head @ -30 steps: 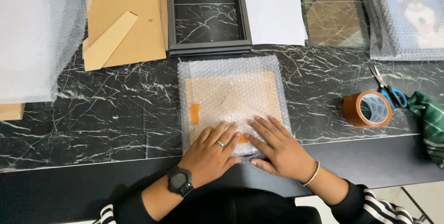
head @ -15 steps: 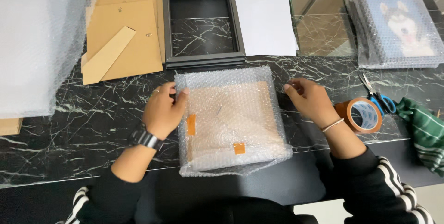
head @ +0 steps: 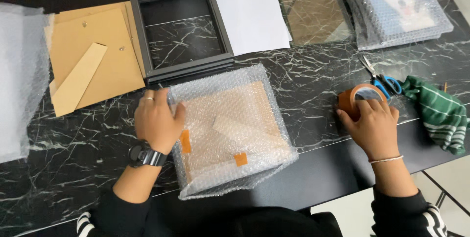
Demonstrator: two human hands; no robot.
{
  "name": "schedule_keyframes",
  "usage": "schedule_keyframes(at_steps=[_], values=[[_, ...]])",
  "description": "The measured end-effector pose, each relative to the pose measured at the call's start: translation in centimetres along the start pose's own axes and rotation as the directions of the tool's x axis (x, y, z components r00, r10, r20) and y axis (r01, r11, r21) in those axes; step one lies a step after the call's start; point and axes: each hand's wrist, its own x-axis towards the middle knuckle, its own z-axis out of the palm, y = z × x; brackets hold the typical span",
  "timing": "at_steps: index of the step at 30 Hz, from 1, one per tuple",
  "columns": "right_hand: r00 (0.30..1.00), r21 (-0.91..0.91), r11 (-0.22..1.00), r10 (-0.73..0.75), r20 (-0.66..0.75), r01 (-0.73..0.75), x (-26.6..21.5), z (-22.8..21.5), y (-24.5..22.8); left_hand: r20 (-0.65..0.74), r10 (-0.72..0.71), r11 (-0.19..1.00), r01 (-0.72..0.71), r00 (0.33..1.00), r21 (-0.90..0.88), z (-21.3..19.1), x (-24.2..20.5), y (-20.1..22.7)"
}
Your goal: The person wraps a picture frame in bubble wrap, securing the padding with pieces of adhesive tape that they cut using scissors.
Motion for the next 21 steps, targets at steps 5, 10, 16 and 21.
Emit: schedule_keyframes(at_steps=[5,10,16,21], values=[[0.977,0.059,0.998,-0.006,-0.215,0.019,-0.5,-0.9,-2.3,0.153,0.309,0.935,-0.27,0.939,-0.231,-2.6,-6.0,5.1],[0.964,0.024,0.999,0.031,-0.264,-0.025,-0.1,0.0,-2.2,0.193,0.652,0.746,-0.575,0.733,-0.336,-3.2,-12.3,6.4],[0.928,0.431,0.848,-0.172,-0.329,0.31,-1.0,-7.9,-8.6,0.021,0.721,0.679,-0.701,0.692,-0.217,-3.5,-14.8,5.7],[0.696,0.62,0.401,-0.625,-0.353,0.674,-3.3,-11.1,-13.2,-0.011,0.771,0.633,-0.769,0.636,-0.086,-5.7,-14.3,6.3]])
